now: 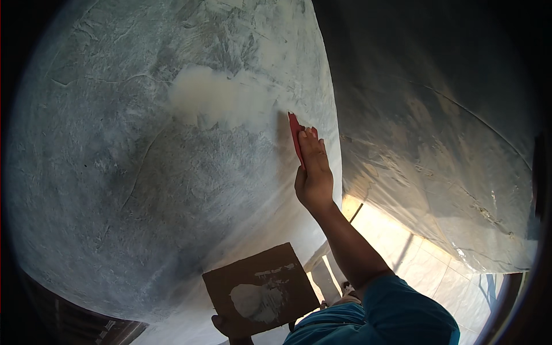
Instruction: Apply wall putty to a surface using a hand scraper.
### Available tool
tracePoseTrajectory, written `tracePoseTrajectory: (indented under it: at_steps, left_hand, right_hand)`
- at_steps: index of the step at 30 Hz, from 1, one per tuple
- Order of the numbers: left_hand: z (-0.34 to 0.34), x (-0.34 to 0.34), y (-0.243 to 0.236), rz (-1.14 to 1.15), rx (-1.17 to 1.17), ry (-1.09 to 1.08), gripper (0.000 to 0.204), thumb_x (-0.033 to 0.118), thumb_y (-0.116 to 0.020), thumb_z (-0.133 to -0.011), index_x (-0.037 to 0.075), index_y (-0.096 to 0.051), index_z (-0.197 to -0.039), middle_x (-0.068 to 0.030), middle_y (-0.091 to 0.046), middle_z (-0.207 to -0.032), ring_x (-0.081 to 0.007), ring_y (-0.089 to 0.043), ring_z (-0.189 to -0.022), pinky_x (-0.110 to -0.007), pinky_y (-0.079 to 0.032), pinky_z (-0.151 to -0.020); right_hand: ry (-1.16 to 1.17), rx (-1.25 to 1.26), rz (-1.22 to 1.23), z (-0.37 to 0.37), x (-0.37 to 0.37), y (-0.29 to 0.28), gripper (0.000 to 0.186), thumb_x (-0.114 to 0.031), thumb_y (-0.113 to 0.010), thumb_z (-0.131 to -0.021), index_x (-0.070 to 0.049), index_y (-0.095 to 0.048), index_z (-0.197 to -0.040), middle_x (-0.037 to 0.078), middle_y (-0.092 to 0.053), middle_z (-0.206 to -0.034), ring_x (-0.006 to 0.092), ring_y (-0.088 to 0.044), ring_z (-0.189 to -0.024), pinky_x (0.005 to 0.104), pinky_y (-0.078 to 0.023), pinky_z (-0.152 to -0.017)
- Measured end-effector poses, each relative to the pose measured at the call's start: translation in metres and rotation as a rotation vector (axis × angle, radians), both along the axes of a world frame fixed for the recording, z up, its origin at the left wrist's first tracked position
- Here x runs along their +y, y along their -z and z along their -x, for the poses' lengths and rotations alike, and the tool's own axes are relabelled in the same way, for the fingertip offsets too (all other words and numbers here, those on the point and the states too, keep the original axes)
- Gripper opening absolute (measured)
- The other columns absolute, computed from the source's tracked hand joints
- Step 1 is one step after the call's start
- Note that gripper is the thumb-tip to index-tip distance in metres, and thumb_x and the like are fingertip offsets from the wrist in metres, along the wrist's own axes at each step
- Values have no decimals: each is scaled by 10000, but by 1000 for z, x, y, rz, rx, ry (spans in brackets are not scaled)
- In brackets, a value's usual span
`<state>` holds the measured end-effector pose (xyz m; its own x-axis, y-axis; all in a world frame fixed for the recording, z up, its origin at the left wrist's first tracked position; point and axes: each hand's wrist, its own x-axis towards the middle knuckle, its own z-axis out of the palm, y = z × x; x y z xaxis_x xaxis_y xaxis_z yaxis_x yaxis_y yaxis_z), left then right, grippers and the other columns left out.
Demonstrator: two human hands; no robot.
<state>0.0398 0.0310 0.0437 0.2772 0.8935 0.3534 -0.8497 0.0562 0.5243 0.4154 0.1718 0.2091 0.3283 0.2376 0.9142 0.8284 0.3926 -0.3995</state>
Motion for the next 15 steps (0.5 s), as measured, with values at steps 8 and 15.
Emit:
tracePoseTrajectory:
  at_steps: [8, 15]
  left_hand:
    - [-5, -1, 2, 62, -142, 49, 698, 325, -496, -871, 33, -411, -1500, -166, -425, -1538, -354, -396, -1408, -511, -279, -1176]
    - [-16, -2, 4, 73, -273, 116, 721, 308, -487, -857, 23, -389, -1512, -176, -414, -1545, -361, -384, -1418, -517, -265, -1184]
  right_hand:
    - [-241, -247, 202, 55, -13, 71, 608, 54, -564, -844, -16, -485, -1443, 195, -474, -1490, 341, -431, -1410, 515, -317, -1185]
    - [16, 1, 34, -30, 3, -5, 713, 177, -454, -779, -2, -433, -1469, 225, -485, -1471, 387, -417, -1409, 469, -316, -1196]
